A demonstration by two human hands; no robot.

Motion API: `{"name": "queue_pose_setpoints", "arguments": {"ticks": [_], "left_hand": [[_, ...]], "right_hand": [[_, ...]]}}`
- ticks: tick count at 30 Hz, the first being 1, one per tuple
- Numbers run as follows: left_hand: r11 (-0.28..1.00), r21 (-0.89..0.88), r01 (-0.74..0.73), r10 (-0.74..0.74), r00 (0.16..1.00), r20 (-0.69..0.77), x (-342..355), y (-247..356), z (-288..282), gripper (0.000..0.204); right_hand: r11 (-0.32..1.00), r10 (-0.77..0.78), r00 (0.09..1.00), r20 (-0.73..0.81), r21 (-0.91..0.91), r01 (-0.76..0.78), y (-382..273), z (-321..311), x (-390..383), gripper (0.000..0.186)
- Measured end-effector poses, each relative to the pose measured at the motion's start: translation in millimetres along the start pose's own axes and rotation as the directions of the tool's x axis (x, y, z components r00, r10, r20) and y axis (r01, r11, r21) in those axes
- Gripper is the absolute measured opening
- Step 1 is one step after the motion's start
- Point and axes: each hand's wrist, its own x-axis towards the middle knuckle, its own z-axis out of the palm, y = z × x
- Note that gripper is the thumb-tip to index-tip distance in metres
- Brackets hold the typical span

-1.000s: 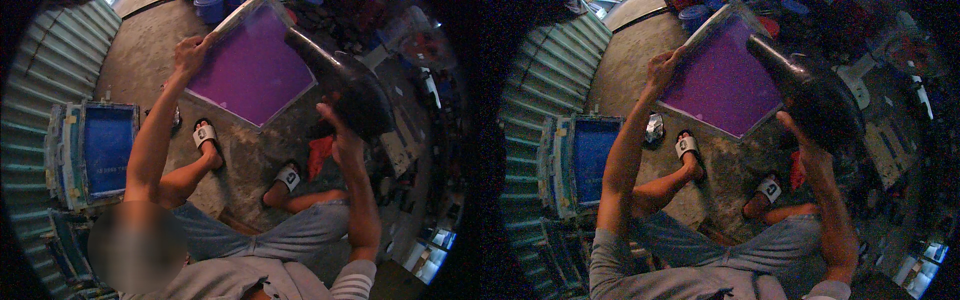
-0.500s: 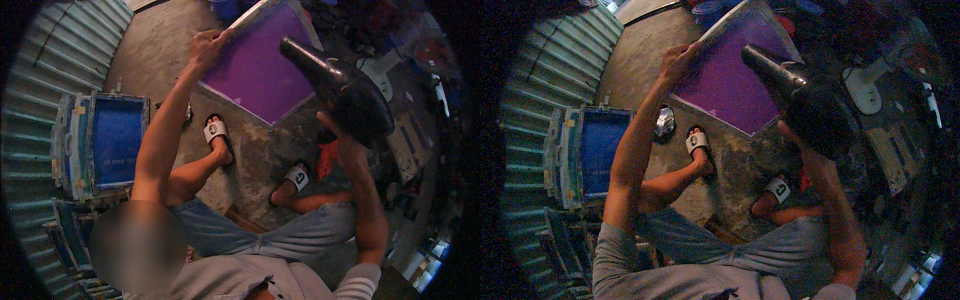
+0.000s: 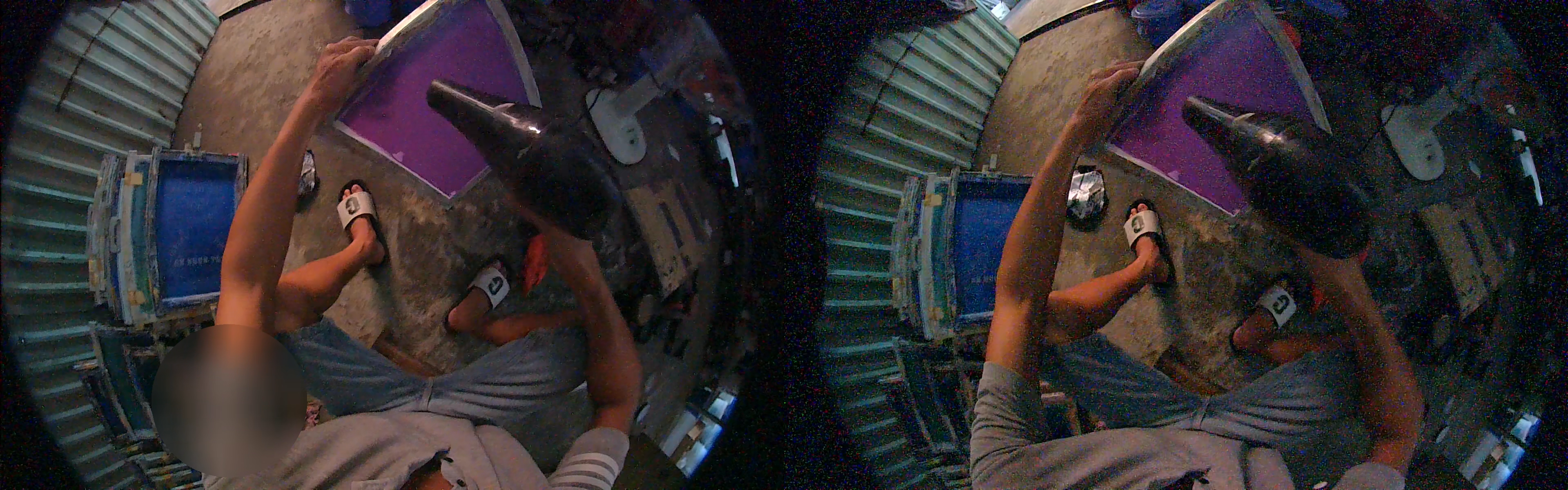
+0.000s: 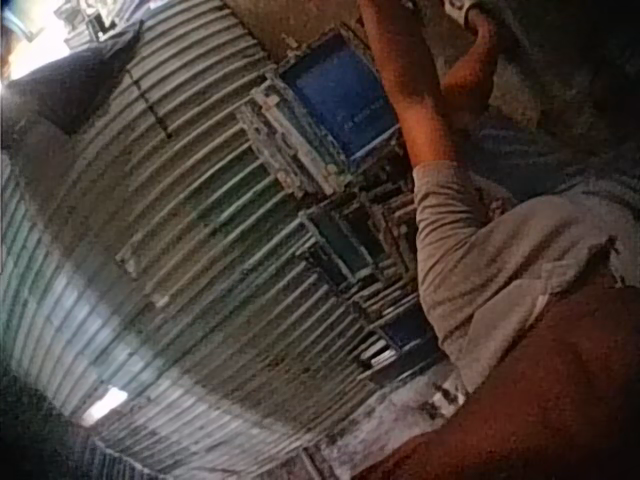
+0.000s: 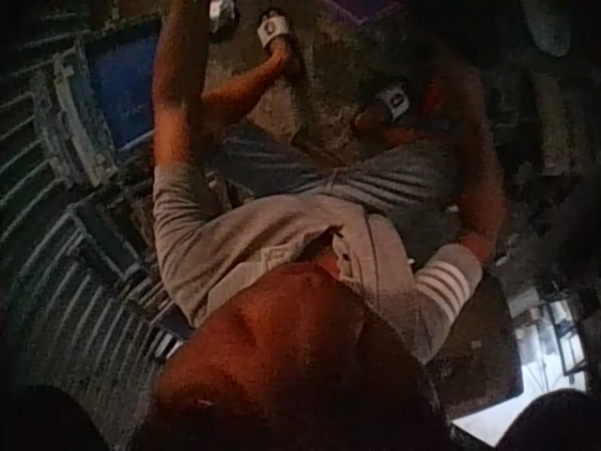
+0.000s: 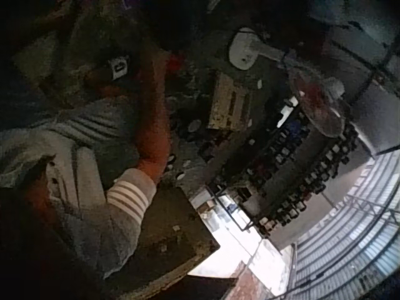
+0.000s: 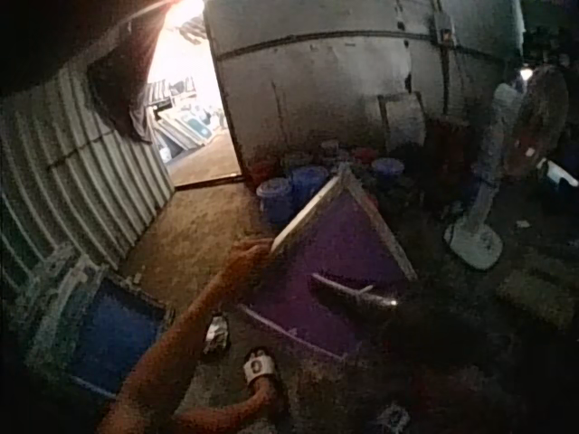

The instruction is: The person prepares a silkscreen frame for printing by applying purple ink to the mesh surface using a squeegee. They spread the ink evenly across the screen and then use a heat gun to dry the ink on the frame.

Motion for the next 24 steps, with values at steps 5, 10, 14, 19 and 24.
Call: {"name": "queue_pose_setpoints", "arguments": {"ticks": [5, 10, 14, 19, 24], "left_hand": [[0.999, -0.012, 0.053, -0.052, 0.996, 0.078, -3.6, -2.9, -1.9, 0.031], [0.996, -0.008, 0.092, -0.090, 0.987, 0.130, 4.2, 6.4, -9.2, 0.031], [0.877, -0.232, 0.420, -0.394, 0.907, 0.152, 7.5, 18.0, -10.5, 0.032], [0.792, -0.361, 0.492, -0.462, 0.870, 0.172, 7.1, 23.0, -12.7, 0.034], [0.908, -0.315, 0.275, -0.229, 0.957, 0.176, 4.2, 2.4, -11.8, 0.035]], "right_hand": [[0.998, 0.012, 0.995, 0.103, 0.058, -0.018, 31.5, -4.9, -0.5, 0.048], [0.996, 0.016, 0.987, 0.161, 0.089, -0.031, 48.7, -7.2, 2.0, 0.046], [0.992, -0.002, 0.985, 0.170, 0.124, -0.019, 43.6, -4.8, 10.1, 0.044], [0.991, -0.001, 0.983, 0.183, 0.131, -0.023, 51.6, -6.2, 8.5, 0.042], [0.993, 0.014, 0.972, 0.235, 0.111, -0.041, 76.6, -5.4, -0.5, 0.040]]}}
